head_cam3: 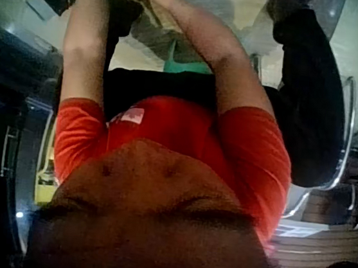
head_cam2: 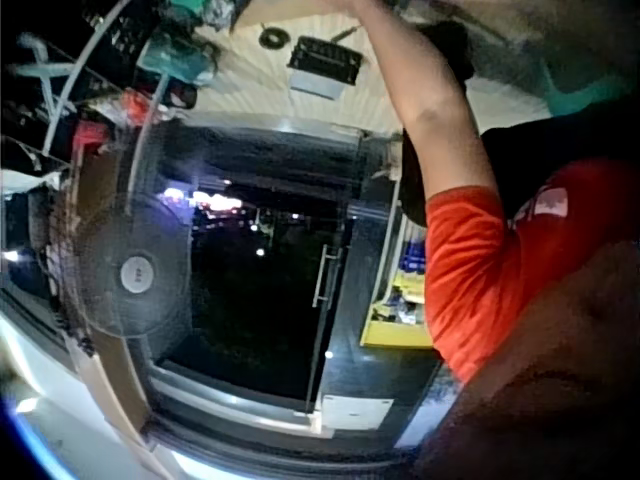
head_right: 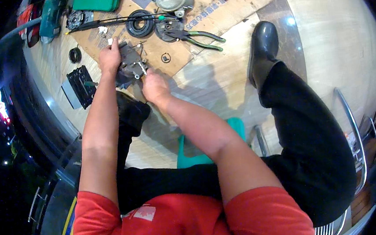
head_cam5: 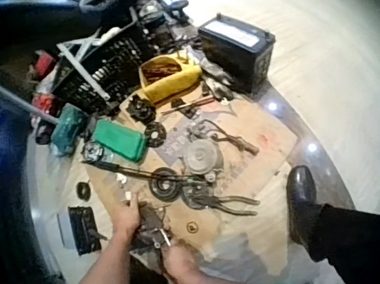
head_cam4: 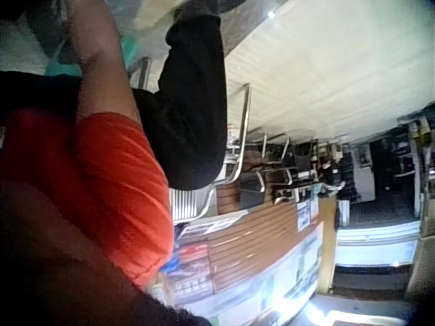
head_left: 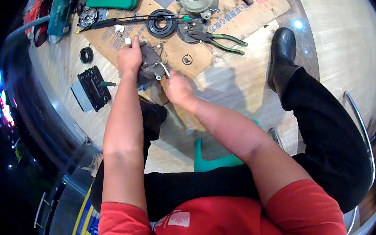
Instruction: The person sits on the floor and uses pliers to remove a pin and disassemble components from a small metal motor assembly.
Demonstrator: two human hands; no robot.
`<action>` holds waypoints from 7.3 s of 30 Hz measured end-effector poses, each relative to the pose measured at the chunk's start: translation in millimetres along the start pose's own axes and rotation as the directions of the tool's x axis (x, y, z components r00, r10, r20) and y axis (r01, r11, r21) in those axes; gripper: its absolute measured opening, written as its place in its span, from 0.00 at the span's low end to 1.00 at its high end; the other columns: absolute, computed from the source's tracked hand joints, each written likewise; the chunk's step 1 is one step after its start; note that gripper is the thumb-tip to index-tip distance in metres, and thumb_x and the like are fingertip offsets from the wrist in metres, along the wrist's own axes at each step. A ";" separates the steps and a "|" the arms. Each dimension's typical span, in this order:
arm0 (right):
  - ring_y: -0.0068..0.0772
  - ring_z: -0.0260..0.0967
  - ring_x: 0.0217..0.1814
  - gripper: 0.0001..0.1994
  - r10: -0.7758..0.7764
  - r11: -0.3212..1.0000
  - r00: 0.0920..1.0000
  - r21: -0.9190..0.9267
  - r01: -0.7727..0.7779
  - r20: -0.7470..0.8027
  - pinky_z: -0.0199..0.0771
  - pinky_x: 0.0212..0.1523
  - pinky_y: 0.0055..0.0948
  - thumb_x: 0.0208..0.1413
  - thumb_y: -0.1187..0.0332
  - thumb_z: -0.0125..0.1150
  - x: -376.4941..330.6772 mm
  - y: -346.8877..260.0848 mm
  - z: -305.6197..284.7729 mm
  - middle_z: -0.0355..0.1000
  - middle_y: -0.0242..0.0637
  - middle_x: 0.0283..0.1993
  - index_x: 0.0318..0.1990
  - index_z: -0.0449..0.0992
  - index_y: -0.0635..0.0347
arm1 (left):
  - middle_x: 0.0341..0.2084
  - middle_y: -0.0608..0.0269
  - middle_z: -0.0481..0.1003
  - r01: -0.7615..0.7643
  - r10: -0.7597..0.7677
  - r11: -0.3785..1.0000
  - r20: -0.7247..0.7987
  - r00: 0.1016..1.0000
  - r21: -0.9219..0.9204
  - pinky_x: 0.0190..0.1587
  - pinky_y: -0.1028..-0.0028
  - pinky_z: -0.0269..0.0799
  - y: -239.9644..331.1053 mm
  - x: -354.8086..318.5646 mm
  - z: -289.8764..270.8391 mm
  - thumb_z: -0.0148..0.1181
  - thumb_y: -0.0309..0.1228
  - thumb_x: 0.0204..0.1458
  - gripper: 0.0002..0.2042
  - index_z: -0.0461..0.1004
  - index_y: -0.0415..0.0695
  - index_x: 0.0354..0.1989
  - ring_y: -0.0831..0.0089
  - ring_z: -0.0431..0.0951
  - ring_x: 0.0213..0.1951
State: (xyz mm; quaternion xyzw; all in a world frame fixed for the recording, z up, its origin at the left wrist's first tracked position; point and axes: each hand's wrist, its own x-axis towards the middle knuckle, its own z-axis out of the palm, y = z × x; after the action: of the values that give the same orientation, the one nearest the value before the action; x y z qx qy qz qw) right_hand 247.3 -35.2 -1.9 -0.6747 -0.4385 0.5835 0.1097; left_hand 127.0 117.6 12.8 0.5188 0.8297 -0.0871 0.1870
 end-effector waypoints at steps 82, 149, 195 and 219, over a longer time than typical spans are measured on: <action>0.44 0.77 0.35 0.06 -0.267 0.912 0.921 -0.384 0.146 -0.284 0.74 0.42 0.37 0.58 0.73 0.56 -1.4 74.1 53.9 0.78 0.50 0.34 0.40 0.75 0.67 | 0.63 0.50 0.65 0.126 -0.247 -0.767 0.471 0.847 -0.629 0.64 0.65 0.58 -141.6 -93.9 117.3 0.56 0.51 0.59 0.34 0.65 0.34 0.63 0.61 0.66 0.62; 0.30 0.66 0.14 0.11 0.152 0.885 0.981 -0.425 -0.189 -0.121 0.65 0.13 0.31 0.58 0.64 0.58 33.5 50.4 13.2 0.68 0.33 0.18 0.31 0.77 0.63 | 0.53 0.68 0.73 0.005 -0.161 -0.789 0.214 0.963 -0.615 0.47 0.68 0.69 -135.4 -92.6 131.9 0.61 0.26 0.54 0.21 0.68 0.48 0.58 0.71 0.74 0.50; 0.41 0.74 0.18 0.10 0.158 0.847 0.986 -0.506 -0.164 -0.056 0.75 0.14 0.39 0.57 0.70 0.54 68.3 100.9 -2.3 0.75 0.48 0.23 0.32 0.79 0.69 | 0.38 0.59 0.79 -0.057 -0.305 -0.190 0.003 0.952 -0.980 0.48 0.67 0.72 -76.6 -93.3 57.1 0.75 0.29 0.40 0.20 0.75 0.40 0.43 0.68 0.77 0.41; 0.48 0.78 0.25 0.12 0.195 0.839 0.980 -0.509 -0.193 -0.050 0.80 0.27 0.43 0.54 0.67 0.57 56.5 78.2 -4.7 0.77 0.54 0.27 0.29 0.80 0.69 | 0.36 0.76 0.75 0.108 -0.084 -0.545 0.182 0.980 -0.832 0.32 0.77 0.62 -104.8 -86.8 76.6 0.54 0.32 0.62 0.04 0.74 0.52 0.43 0.84 0.69 0.34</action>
State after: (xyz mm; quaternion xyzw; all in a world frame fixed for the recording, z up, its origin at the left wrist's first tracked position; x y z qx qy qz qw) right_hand 284.0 -39.1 -91.2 -0.7193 -0.5074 0.4554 -0.1337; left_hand 84.3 -27.0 -27.6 0.0002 0.5226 0.6604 0.5392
